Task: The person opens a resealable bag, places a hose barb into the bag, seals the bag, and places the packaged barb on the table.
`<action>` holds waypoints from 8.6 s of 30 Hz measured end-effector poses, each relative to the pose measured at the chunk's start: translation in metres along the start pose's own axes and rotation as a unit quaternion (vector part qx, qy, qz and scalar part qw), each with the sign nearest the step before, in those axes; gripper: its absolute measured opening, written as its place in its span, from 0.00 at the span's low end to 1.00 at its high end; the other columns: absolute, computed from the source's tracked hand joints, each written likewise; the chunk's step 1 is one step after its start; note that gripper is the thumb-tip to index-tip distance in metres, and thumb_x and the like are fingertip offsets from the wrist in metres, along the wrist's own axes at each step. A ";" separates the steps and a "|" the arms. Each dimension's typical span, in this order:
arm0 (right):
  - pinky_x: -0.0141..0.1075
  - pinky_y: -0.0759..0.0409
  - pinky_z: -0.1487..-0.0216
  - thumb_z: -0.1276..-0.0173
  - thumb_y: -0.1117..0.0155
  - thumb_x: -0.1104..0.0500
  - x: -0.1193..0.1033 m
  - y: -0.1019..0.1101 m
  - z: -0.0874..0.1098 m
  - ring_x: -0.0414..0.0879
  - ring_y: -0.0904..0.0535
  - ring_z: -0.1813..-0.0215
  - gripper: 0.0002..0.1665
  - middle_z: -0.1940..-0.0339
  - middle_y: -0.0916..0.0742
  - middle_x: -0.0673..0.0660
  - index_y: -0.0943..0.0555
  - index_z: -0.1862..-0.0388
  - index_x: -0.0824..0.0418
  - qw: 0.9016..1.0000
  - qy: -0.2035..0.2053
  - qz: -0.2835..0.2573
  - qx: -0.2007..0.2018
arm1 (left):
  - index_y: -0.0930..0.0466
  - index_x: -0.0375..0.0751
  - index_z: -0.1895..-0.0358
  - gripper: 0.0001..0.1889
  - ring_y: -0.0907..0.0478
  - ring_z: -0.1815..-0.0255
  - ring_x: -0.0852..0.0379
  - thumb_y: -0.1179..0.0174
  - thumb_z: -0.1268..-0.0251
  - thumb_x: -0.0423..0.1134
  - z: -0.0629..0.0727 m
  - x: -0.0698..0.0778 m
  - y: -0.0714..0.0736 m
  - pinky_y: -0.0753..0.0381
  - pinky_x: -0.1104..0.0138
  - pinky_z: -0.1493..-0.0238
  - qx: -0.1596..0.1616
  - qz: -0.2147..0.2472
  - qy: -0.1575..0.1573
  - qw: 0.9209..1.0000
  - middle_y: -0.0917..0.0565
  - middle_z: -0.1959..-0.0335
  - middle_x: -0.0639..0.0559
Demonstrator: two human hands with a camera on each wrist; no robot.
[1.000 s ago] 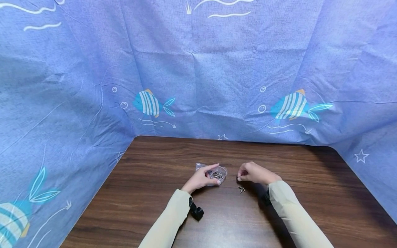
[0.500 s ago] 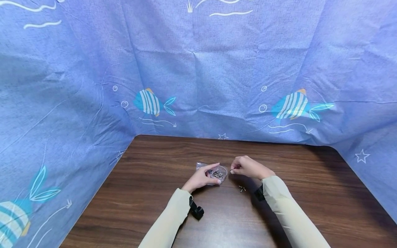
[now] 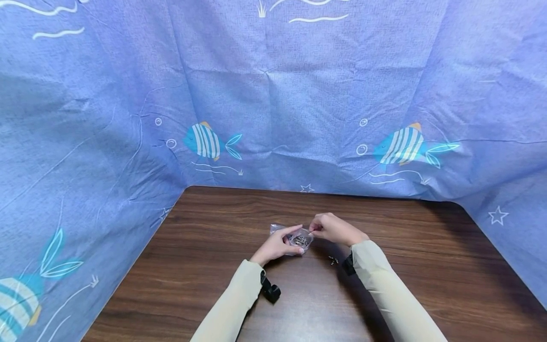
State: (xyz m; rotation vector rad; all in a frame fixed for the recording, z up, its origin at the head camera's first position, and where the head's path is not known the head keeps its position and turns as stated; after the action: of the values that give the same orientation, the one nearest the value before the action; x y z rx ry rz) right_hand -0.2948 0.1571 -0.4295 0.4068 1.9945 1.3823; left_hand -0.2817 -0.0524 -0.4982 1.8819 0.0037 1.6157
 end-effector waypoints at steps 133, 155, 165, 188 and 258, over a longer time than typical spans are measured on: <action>0.28 0.23 0.66 0.38 0.33 0.63 0.015 -0.003 0.032 0.32 0.26 0.69 0.03 0.72 0.16 0.46 0.16 0.72 0.58 0.998 -0.043 -0.025 -0.023 | 0.31 0.51 0.31 0.37 0.33 0.78 0.63 0.28 0.47 0.44 0.002 0.002 0.000 0.32 0.73 0.77 -0.006 -0.006 0.003 1.000 0.21 0.50 0.46; 0.30 0.22 0.64 0.37 0.33 0.62 0.003 -0.001 0.008 0.39 0.21 0.67 0.04 0.70 0.15 0.50 0.16 0.70 0.63 1.000 0.001 0.001 0.004 | 0.30 0.52 0.32 0.36 0.34 0.78 0.62 0.28 0.47 0.44 0.001 0.002 -0.001 0.34 0.72 0.77 0.001 -0.009 0.009 1.000 0.21 0.58 0.47; 0.32 0.21 0.62 0.39 0.33 0.64 -0.004 -0.002 -0.001 0.40 0.21 0.66 0.04 0.69 0.15 0.52 0.15 0.68 0.65 1.000 -0.002 0.006 0.001 | 0.30 0.49 0.31 0.36 0.34 0.78 0.62 0.28 0.47 0.42 0.000 0.001 -0.001 0.33 0.73 0.78 0.000 -0.005 0.001 1.000 0.23 0.66 0.49; 0.31 0.21 0.62 0.39 0.32 0.63 -0.007 -0.005 -0.004 0.38 0.22 0.66 0.03 0.69 0.15 0.51 0.15 0.68 0.63 1.000 -0.021 0.004 -0.016 | 0.31 0.49 0.31 0.36 0.34 0.78 0.62 0.28 0.46 0.42 -0.001 -0.001 -0.001 0.33 0.73 0.79 -0.004 -0.002 0.000 1.000 0.22 0.64 0.49; 0.26 0.28 0.72 0.47 0.26 0.64 0.022 -0.002 0.062 0.30 0.31 0.75 0.07 0.78 0.19 0.43 0.18 0.77 0.56 0.983 -0.120 -0.067 -0.123 | 0.32 0.49 0.31 0.37 0.33 0.78 0.64 0.28 0.47 0.42 0.001 -0.002 -0.001 0.31 0.73 0.77 -0.006 0.003 -0.006 1.000 0.21 0.45 0.45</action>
State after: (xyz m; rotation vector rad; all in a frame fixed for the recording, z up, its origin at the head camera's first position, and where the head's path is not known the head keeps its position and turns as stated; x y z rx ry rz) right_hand -0.2686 0.2134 -0.4524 0.3038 1.6037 1.4019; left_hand -0.2807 -0.0528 -0.5004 1.8853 -0.0164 1.6049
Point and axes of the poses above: each hand's wrist, its own z-axis away from the middle knuckle, its own y-axis out of the back of the hand, x = y × z, the point moved 1 cm from there along -z, towards the middle knuckle
